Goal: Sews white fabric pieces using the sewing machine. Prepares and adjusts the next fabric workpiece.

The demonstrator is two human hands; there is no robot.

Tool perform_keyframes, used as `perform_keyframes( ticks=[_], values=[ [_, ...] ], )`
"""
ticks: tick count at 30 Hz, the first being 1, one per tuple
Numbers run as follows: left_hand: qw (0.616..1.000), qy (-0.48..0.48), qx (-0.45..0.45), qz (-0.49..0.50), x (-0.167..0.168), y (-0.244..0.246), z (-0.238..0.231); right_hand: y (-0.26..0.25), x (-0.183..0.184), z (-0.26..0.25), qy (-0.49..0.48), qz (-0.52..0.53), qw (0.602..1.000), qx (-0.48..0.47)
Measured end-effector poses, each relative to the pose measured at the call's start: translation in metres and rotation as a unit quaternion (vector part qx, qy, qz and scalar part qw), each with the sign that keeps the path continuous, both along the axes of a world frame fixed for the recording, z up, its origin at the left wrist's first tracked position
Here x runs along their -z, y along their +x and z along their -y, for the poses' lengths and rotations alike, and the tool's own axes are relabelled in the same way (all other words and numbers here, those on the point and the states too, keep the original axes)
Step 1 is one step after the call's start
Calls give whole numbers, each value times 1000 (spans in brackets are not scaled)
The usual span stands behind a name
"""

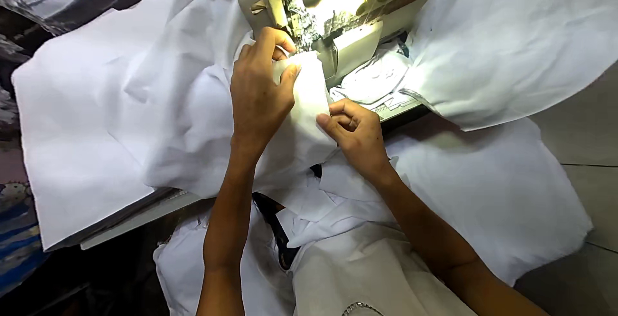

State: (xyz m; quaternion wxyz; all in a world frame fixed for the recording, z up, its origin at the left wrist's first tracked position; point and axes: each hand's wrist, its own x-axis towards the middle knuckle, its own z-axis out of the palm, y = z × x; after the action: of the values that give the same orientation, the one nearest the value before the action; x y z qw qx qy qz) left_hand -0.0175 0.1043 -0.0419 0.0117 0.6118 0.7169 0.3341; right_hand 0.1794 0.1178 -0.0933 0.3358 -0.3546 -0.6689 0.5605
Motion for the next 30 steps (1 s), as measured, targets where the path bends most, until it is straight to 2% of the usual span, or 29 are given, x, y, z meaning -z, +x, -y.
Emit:
perform_keyframes(
  ticks=[5, 9, 12, 18, 30],
  values=[
    [999, 35, 32, -23, 6, 0, 3, 5, 5, 6, 19, 29, 999, -1],
    [993, 72, 52, -77, 13, -1, 2, 2, 8, 4, 160, 92, 981, 67],
    [988, 87, 78, -101, 16, -2, 3, -4, 7, -4, 203, 83, 972, 83],
    [985, 42, 130, -103, 21, 1, 26, -13, 0, -12, 149, 38, 986, 67],
    [995, 17, 10, -98, 35, 19, 50, -11, -4, -11, 50, -15, 998, 24]
  ],
)
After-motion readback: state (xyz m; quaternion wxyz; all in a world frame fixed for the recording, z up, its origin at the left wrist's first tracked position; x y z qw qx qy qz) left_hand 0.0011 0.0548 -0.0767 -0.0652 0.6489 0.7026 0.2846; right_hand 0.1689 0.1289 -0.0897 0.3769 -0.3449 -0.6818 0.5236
